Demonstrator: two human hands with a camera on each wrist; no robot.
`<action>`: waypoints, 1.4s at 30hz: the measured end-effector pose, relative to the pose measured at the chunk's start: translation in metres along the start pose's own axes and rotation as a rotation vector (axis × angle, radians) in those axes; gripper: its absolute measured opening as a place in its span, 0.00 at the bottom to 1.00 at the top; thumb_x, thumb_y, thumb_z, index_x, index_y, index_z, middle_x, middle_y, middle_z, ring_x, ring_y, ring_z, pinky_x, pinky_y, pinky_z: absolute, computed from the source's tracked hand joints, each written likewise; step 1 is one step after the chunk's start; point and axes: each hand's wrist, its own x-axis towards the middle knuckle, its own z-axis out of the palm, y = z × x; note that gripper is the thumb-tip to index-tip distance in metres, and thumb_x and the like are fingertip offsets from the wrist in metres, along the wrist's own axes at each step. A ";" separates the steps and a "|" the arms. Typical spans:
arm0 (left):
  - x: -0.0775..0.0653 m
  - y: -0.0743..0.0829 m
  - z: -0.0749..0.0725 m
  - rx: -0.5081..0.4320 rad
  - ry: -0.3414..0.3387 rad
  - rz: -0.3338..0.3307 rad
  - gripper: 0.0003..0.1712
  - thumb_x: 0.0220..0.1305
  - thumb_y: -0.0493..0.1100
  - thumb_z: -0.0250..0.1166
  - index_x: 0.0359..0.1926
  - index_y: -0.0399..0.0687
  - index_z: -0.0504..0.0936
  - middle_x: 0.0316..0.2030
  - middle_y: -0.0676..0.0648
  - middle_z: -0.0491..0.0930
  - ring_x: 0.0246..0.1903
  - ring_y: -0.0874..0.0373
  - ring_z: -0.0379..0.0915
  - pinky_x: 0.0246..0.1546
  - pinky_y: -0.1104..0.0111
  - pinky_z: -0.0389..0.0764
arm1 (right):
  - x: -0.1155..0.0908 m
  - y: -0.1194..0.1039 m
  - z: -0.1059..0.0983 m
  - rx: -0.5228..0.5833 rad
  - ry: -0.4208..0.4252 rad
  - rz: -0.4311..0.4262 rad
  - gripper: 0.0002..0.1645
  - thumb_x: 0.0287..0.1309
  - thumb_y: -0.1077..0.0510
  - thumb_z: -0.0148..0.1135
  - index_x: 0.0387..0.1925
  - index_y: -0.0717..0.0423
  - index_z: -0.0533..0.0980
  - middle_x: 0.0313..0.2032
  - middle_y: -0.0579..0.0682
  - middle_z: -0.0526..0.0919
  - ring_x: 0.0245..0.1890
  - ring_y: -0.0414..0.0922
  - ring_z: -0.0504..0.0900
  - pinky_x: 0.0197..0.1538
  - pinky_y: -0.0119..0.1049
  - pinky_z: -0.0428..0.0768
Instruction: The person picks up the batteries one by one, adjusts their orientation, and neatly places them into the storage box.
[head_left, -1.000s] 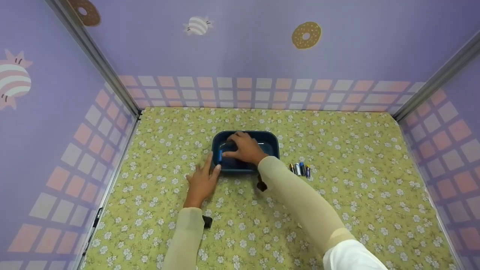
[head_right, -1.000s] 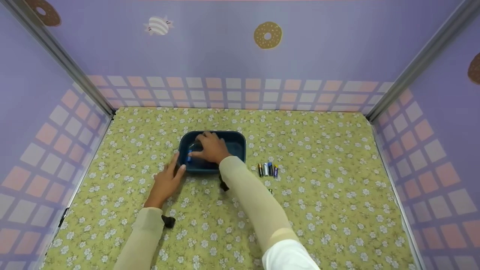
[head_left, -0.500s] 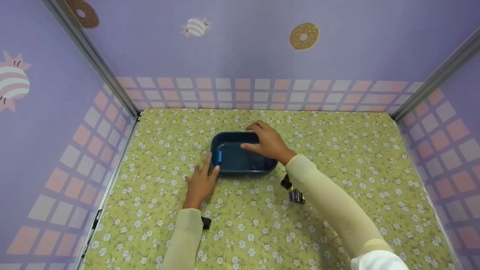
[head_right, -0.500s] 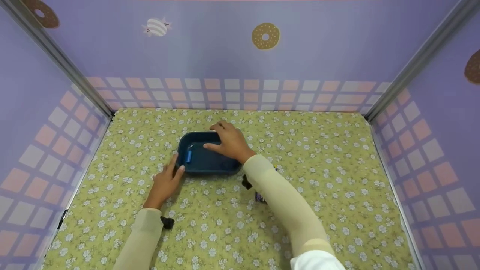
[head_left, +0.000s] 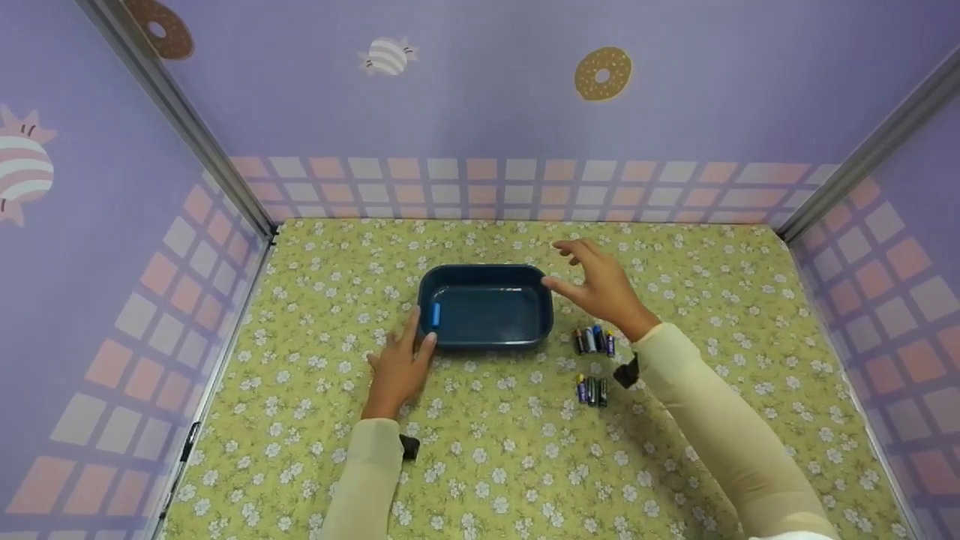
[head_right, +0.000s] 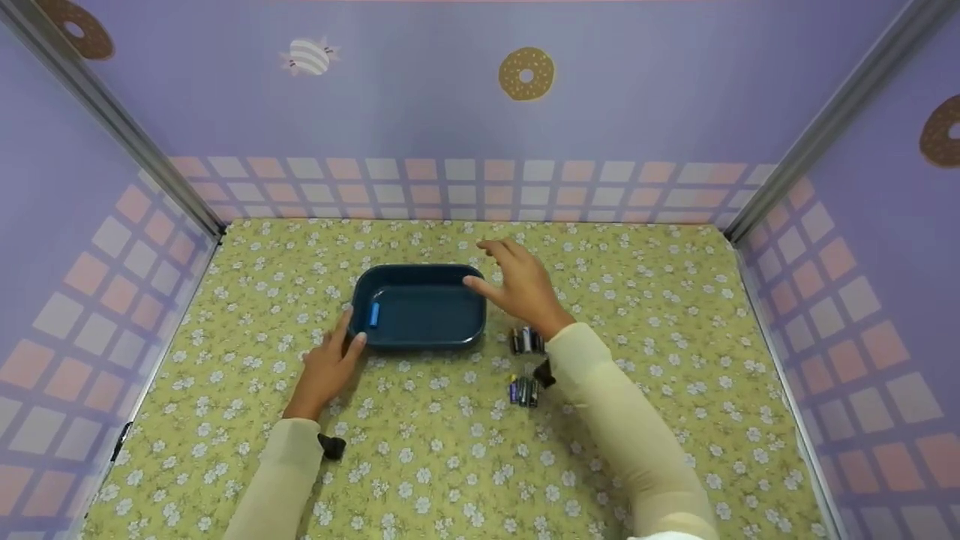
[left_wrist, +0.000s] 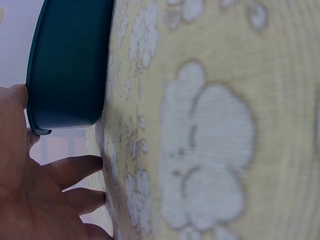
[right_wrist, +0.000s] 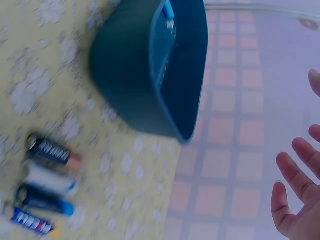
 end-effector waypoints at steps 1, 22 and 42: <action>0.000 0.000 0.000 -0.004 0.000 0.002 0.42 0.71 0.80 0.37 0.80 0.85 0.36 0.79 0.40 0.55 0.79 0.33 0.41 0.69 0.25 0.26 | -0.004 0.003 -0.003 -0.002 0.010 0.005 0.39 0.63 0.33 0.65 0.69 0.44 0.71 0.57 0.52 0.79 0.52 0.54 0.82 0.53 0.53 0.82; 0.000 -0.003 -0.001 0.002 -0.001 0.039 0.44 0.70 0.80 0.36 0.81 0.80 0.37 0.79 0.38 0.56 0.79 0.31 0.41 0.67 0.24 0.27 | -0.079 0.069 -0.022 0.071 0.061 0.169 0.41 0.63 0.42 0.71 0.73 0.45 0.68 0.55 0.56 0.80 0.51 0.54 0.79 0.49 0.60 0.79; -0.001 0.000 -0.001 -0.002 0.004 0.034 0.41 0.72 0.79 0.39 0.79 0.88 0.34 0.78 0.38 0.57 0.79 0.31 0.40 0.68 0.24 0.25 | -0.126 0.103 0.006 0.169 -0.085 0.262 0.36 0.58 0.44 0.75 0.63 0.54 0.77 0.59 0.54 0.77 0.57 0.58 0.78 0.59 0.63 0.76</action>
